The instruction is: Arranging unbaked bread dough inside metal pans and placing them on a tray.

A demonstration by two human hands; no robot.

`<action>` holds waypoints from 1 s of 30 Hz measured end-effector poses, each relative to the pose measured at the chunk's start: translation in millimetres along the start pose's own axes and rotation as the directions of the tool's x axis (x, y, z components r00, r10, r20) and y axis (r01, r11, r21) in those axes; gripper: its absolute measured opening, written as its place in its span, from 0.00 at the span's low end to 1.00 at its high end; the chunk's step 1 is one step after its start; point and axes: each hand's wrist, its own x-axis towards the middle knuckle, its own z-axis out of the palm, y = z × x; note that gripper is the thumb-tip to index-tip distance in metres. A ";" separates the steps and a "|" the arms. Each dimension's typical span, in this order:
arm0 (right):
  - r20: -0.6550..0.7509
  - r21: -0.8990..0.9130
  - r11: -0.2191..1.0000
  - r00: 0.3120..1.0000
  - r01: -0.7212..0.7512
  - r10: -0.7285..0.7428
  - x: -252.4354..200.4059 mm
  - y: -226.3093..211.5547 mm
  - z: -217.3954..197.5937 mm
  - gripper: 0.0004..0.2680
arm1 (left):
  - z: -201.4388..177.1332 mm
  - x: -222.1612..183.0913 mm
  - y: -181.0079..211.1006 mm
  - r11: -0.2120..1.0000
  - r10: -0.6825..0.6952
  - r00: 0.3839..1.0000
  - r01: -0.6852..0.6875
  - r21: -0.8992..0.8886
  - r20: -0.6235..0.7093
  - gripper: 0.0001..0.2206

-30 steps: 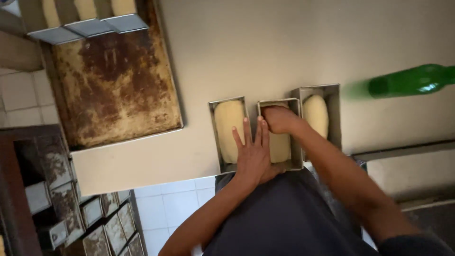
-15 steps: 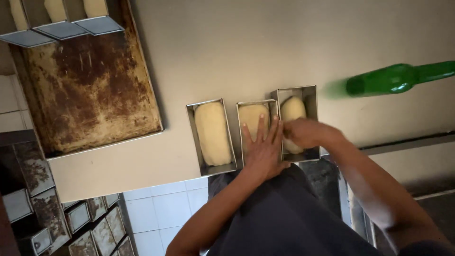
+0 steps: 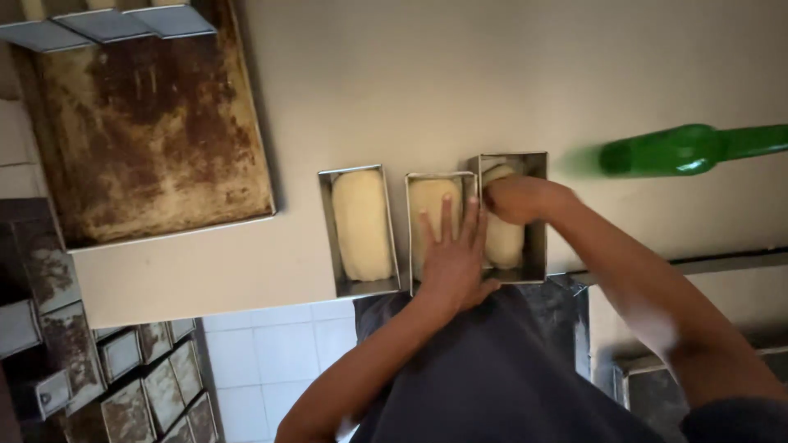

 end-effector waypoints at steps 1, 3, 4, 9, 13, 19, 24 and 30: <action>-0.054 0.127 0.992 0.998 0.028 -0.022 -12.9 -8.3 -6.4 0.09 | 2.4 1.2 1.6 0.998 -0.006 1.000 0.007 0.057 -0.013 0.57; -0.104 0.242 0.967 0.993 0.077 -0.053 -20.1 -22.3 8.4 0.10 | 5.0 1.6 1.6 0.993 -0.030 0.999 0.033 0.109 -0.030 0.57; -0.002 0.137 0.986 0.996 0.092 -0.092 -16.0 -26.2 30.1 0.09 | 5.9 1.7 1.6 0.992 -0.050 0.999 0.047 0.114 0.020 0.55; 0.014 0.178 0.982 0.997 0.069 -0.072 -40.2 -62.7 33.2 0.09 | 5.0 0.8 3.6 0.989 -0.050 0.999 0.047 0.140 0.016 0.58; -0.007 0.269 0.963 1.000 0.015 -0.014 -40.5 -71.0 49.0 0.14 | 7.7 3.9 2.0 0.989 -0.037 0.999 0.037 0.144 -0.005 0.57; -0.218 0.514 0.857 0.970 0.021 0.107 -22.8 -43.4 43.3 0.12 | 31.7 2.9 -0.6 0.988 -0.050 0.998 0.055 0.142 -0.035 0.56; -0.028 0.228 0.960 0.984 -0.162 0.173 0.8 -16.9 8.9 0.12 | 15.7 3.9 4.6 0.970 -0.004 0.996 0.026 0.243 -0.090 0.54; 0.030 0.154 0.940 0.952 -0.305 0.304 16.9 26.0 -3.8 0.19 | 8.7 8.3 10.8 0.986 -0.001 0.994 0.018 0.165 -0.106 0.54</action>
